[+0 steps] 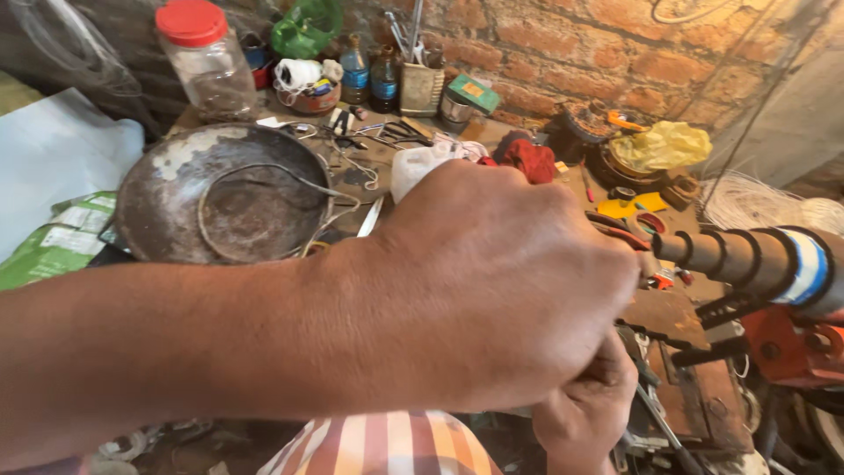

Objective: The person assembles a small electrical component by hand, inserting a blue plastic piece into a metal housing and tightening it. They then attach the assembled unit to a larger cylindrical motor-like device, securing it with bolts.

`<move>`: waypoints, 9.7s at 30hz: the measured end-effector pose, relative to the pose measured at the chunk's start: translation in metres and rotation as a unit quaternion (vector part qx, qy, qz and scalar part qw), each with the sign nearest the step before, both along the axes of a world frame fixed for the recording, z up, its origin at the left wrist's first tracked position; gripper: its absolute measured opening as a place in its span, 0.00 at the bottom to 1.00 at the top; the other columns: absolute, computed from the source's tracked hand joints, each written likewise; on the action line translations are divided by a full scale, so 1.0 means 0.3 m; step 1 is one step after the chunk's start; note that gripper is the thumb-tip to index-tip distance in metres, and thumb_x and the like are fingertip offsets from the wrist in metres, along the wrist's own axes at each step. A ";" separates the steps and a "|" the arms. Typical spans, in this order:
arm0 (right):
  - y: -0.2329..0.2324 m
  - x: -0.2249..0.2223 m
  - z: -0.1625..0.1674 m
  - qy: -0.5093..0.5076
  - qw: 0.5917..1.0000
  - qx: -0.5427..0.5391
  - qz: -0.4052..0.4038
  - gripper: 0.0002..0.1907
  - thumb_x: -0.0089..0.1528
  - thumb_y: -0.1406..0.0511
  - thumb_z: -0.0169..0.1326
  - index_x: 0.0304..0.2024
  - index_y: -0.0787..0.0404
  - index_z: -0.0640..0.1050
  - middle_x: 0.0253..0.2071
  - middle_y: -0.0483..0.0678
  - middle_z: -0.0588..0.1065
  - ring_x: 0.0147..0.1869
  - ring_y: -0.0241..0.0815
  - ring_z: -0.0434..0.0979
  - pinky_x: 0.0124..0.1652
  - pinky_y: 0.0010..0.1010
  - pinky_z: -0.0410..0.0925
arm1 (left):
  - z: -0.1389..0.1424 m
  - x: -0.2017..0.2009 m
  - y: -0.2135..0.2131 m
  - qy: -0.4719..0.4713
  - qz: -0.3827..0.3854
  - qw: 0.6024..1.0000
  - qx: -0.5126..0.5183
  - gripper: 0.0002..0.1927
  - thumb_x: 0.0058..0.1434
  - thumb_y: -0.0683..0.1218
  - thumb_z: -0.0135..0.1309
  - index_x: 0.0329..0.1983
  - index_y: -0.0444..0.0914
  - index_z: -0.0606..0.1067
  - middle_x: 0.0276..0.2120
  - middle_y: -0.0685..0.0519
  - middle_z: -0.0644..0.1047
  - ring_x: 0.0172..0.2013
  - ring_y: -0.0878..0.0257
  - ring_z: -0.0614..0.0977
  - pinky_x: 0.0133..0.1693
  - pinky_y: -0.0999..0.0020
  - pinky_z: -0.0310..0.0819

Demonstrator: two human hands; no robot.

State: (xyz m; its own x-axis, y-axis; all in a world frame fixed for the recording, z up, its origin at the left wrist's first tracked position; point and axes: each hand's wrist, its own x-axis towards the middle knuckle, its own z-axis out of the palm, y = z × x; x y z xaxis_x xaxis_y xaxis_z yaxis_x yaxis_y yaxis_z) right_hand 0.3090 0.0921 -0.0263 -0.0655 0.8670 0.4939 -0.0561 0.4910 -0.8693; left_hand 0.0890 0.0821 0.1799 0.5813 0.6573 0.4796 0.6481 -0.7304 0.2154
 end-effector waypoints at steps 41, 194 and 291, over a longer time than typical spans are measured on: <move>0.062 0.062 0.136 0.266 0.872 -0.216 0.350 0.25 0.71 0.62 0.53 0.62 0.74 0.64 0.47 0.66 0.78 0.44 0.47 0.80 0.45 0.35 0.72 | -0.045 -0.029 0.077 -0.081 -0.087 0.988 -0.099 0.05 0.56 0.46 0.59 0.35 0.43 0.82 0.23 0.54 0.81 0.22 0.58 0.83 0.27 0.62 0.74; -0.024 -0.011 0.046 -0.130 0.976 0.044 0.167 0.23 0.56 0.68 0.67 0.52 0.66 0.76 0.39 0.48 0.81 0.38 0.39 0.87 0.37 0.29 0.78 | -0.370 0.022 0.167 -0.288 0.038 0.711 -0.641 0.32 0.70 0.64 0.37 0.55 0.39 0.82 0.27 0.59 0.75 0.28 0.73 0.71 0.31 0.74 0.64; -0.059 0.131 -0.131 0.133 0.931 -0.260 0.218 0.16 0.61 0.80 0.58 0.53 0.76 0.77 0.44 0.58 0.78 0.47 0.43 0.81 0.46 0.33 0.75 | -0.377 0.018 -0.131 -0.039 0.113 0.978 -0.170 0.18 0.53 0.50 0.65 0.46 0.40 0.82 0.26 0.53 0.80 0.25 0.54 0.83 0.25 0.58 0.76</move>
